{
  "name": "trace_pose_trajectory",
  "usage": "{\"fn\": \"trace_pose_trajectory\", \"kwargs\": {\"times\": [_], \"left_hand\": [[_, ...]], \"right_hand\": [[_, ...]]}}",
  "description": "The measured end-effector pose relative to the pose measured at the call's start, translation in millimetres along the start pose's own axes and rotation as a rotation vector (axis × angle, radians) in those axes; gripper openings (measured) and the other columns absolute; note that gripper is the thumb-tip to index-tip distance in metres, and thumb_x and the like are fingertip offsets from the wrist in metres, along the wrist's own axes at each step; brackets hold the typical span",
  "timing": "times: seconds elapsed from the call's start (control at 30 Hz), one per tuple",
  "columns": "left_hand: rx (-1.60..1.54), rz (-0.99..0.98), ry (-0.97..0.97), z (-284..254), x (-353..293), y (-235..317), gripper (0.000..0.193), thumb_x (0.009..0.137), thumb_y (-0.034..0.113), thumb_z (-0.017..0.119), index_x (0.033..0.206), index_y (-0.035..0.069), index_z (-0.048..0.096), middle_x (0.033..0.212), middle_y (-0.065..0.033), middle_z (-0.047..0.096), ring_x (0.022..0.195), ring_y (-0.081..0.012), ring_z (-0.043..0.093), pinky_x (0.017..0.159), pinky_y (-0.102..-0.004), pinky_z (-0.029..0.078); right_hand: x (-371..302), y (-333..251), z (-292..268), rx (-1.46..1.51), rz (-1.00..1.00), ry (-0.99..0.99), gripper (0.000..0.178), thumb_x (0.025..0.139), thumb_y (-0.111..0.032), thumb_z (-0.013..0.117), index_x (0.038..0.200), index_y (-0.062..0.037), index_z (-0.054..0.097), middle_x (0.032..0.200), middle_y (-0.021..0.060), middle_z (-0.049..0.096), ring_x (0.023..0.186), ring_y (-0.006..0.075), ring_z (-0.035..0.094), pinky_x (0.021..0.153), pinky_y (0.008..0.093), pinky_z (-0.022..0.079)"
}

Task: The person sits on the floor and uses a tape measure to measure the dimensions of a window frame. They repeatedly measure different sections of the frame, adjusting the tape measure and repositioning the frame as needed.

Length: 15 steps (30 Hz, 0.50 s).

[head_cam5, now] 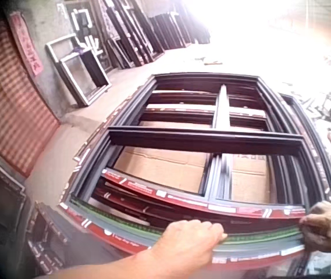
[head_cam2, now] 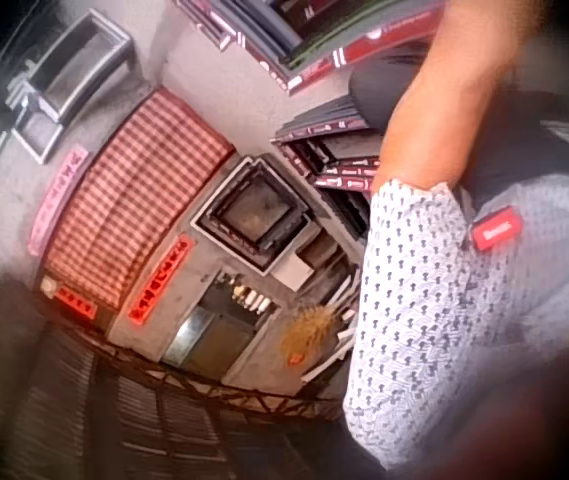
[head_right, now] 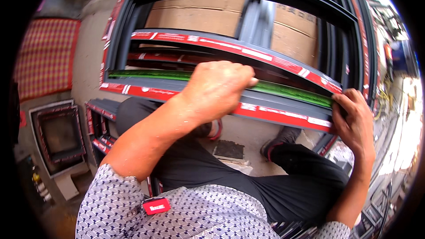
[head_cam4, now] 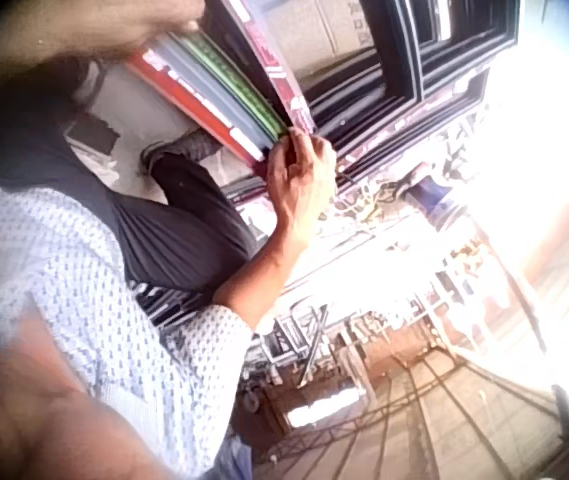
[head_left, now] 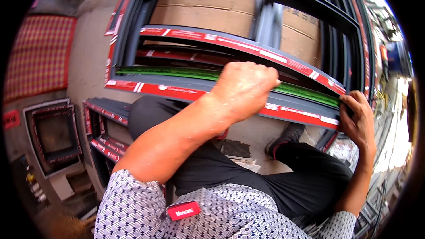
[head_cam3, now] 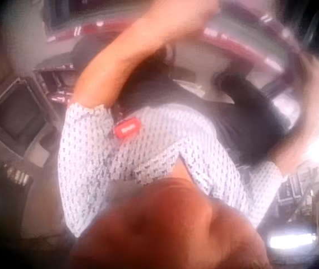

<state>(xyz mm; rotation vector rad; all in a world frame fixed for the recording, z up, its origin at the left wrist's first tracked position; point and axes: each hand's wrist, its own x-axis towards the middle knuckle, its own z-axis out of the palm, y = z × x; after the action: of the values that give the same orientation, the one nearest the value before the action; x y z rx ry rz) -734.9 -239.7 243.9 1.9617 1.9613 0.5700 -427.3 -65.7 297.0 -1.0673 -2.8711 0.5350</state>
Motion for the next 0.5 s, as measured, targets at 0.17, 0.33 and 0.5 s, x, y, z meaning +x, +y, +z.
{"fn": "trace_pose_trajectory", "kwargs": {"times": [0.17, 0.33, 0.5], "left_hand": [[0.036, 0.025, -0.012, -8.3, 7.7, 7.8, 0.020, 0.105, 0.018, 0.062, 0.090, 0.006, 0.059, 0.082, -0.0139, 0.066, 0.081, -0.0378, 0.068, 0.069, -0.0499, 0.053], [0.079, -0.013, -0.065, -11.0, 9.2, 13.8, 0.023, 0.108, 0.020, 0.060, 0.092, 0.005, 0.056, 0.081, -0.0160, 0.060, 0.082, -0.0411, 0.065, 0.070, -0.0510, 0.050], [0.086, 0.009, -0.034, -13.2, 10.4, 18.2, 0.020, 0.105, 0.017, 0.064, 0.090, 0.005, 0.058, 0.080, -0.0142, 0.062, 0.078, -0.0386, 0.065, 0.068, -0.0485, 0.051]], "right_hand": [[-8.1, 16.3, -14.4, -0.060, -0.013, 0.017, 0.020, 0.094, -0.011, 0.073, 0.113, -0.0048, 0.078, 0.101, 0.0118, 0.068, 0.096, 0.0318, 0.069, 0.086, 0.0413, 0.056], [-23.6, 33.8, -27.5, -0.072, 0.079, 0.065, 0.028, 0.094, -0.011, 0.074, 0.122, -0.0065, 0.077, 0.103, 0.0131, 0.068, 0.097, 0.0333, 0.068, 0.088, 0.0421, 0.056], [-46.3, 57.1, -45.5, -0.142, 0.136, 0.145, 0.024, 0.096, -0.019, 0.072, 0.116, -0.0070, 0.075, 0.101, 0.0109, 0.067, 0.097, 0.0325, 0.068, 0.086, 0.0419, 0.056]]}}
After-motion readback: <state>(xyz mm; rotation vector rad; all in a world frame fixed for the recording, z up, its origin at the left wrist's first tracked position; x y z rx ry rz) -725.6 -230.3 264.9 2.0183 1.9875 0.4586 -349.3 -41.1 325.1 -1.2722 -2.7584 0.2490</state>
